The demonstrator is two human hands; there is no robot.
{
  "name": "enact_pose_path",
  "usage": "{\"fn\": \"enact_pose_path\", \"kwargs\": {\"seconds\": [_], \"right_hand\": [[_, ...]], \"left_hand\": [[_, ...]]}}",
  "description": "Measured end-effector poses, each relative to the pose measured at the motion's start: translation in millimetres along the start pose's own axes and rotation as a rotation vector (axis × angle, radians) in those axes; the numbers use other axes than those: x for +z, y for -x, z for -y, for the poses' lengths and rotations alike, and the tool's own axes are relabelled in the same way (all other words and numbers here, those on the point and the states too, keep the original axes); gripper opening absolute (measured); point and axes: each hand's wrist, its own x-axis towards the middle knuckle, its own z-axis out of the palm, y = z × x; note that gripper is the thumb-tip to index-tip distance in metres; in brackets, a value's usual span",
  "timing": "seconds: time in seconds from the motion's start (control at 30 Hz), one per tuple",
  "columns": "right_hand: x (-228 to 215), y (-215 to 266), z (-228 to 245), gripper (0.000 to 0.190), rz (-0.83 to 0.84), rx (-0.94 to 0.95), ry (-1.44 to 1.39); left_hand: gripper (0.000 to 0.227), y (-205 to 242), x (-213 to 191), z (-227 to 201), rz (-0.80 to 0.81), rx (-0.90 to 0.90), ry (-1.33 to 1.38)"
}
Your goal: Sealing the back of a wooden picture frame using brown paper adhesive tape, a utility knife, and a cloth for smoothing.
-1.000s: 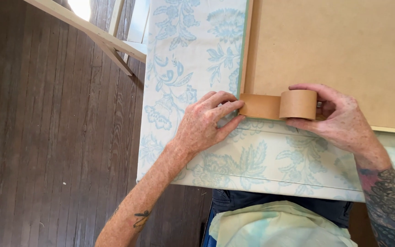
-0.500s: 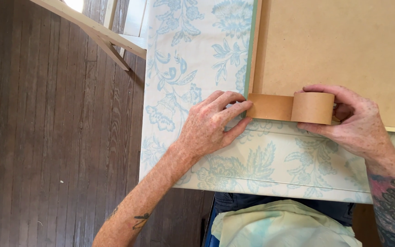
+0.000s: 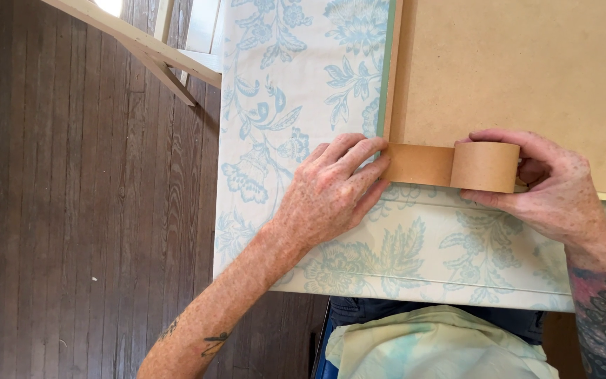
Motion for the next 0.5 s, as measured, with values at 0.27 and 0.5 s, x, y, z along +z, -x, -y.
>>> {"fn": "enact_pose_path", "kwargs": {"seconds": [0.27, 0.5], "right_hand": [[-0.7, -0.6, 4.5, 0.067, 0.014, -0.008, 0.001], [-1.3, -0.7, 0.4, 0.069, 0.016, -0.002, 0.022]], "left_hand": [[0.015, -0.7, -2.2, 1.1, -0.017, 0.042, -0.016], [0.015, 0.8, -1.4, 2.7, -0.02, 0.054, -0.007]]}}
